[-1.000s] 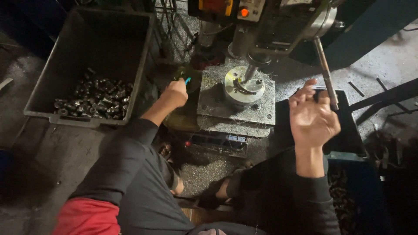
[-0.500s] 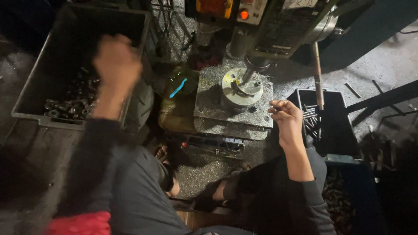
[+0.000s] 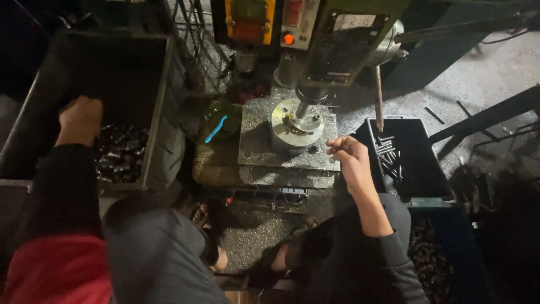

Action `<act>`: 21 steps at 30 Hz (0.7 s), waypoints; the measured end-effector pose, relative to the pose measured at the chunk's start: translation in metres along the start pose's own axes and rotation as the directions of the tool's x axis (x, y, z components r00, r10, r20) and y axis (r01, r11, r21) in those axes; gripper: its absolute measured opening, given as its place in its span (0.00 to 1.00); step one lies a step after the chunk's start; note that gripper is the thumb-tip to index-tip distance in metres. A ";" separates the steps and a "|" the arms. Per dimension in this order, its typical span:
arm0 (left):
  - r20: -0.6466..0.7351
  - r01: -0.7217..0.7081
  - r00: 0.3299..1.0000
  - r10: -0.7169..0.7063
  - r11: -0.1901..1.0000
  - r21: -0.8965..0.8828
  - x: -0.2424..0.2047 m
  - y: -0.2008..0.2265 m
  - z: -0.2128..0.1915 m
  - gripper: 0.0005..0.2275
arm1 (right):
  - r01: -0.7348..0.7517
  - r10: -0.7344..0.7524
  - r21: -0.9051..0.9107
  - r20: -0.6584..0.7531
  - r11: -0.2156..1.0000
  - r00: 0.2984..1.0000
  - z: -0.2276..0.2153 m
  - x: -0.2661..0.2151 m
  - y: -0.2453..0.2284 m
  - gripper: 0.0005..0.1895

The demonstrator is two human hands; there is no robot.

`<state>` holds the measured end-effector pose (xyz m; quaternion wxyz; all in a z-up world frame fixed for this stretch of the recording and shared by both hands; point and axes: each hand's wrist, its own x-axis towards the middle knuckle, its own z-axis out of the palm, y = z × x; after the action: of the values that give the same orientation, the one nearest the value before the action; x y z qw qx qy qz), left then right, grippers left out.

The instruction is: The person repeatedly places small metal parts into a drill press chuck, operates the drill to machine each part, removes the finished part, and places it into a bin. The cycle continues with multiple parts throughout the clip.

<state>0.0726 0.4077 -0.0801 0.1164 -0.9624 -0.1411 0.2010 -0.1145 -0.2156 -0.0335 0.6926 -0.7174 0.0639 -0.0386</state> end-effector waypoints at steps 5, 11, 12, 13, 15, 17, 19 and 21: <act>-0.213 -0.008 0.976 0.034 0.992 0.124 -0.017 0.004 -0.001 0.12 | 0.020 -0.022 -0.162 -0.012 0.987 1.000 0.003 0.000 -0.006 0.09; -0.119 0.057 0.986 -0.113 0.914 -0.401 -0.026 -0.011 -0.008 0.19 | 0.048 -0.049 -0.280 0.005 0.959 0.999 0.003 -0.007 -0.011 0.10; -0.123 0.064 0.985 -0.122 0.914 -0.402 -0.021 -0.020 -0.002 0.19 | 0.055 -0.054 -0.275 0.012 0.960 0.998 0.005 -0.004 -0.010 0.10; -0.209 -0.040 0.975 -0.070 0.875 -0.483 -0.016 -0.024 0.007 0.17 | 0.064 -0.062 -0.249 0.016 0.966 0.998 0.003 -0.005 -0.008 0.08; -0.299 -0.150 0.954 -0.025 0.822 -0.549 -0.029 -0.021 0.003 0.16 | 0.072 -0.070 -0.223 0.017 0.972 0.997 0.001 -0.005 -0.006 0.07; -0.359 -0.254 0.929 -0.087 0.554 -0.793 -0.067 -0.009 -0.020 0.13 | 0.069 -0.067 -0.306 0.017 0.950 0.998 0.001 -0.005 -0.007 0.05; -0.356 -0.340 0.934 -0.025 0.237 -0.910 -0.095 0.006 -0.039 0.11 | 0.063 -0.063 -0.316 0.013 0.947 0.998 0.001 -0.008 -0.008 0.05; -0.374 -0.369 0.927 0.030 -0.110 -0.923 -0.107 0.021 -0.059 0.09 | 0.065 -0.064 -0.325 0.012 0.944 0.998 0.002 -0.008 -0.011 0.05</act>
<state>0.0075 0.3438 0.0044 -0.6396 -0.7618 -0.0794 -0.0651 -0.1213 -0.2122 -0.0220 0.5634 -0.8234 0.0456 -0.0498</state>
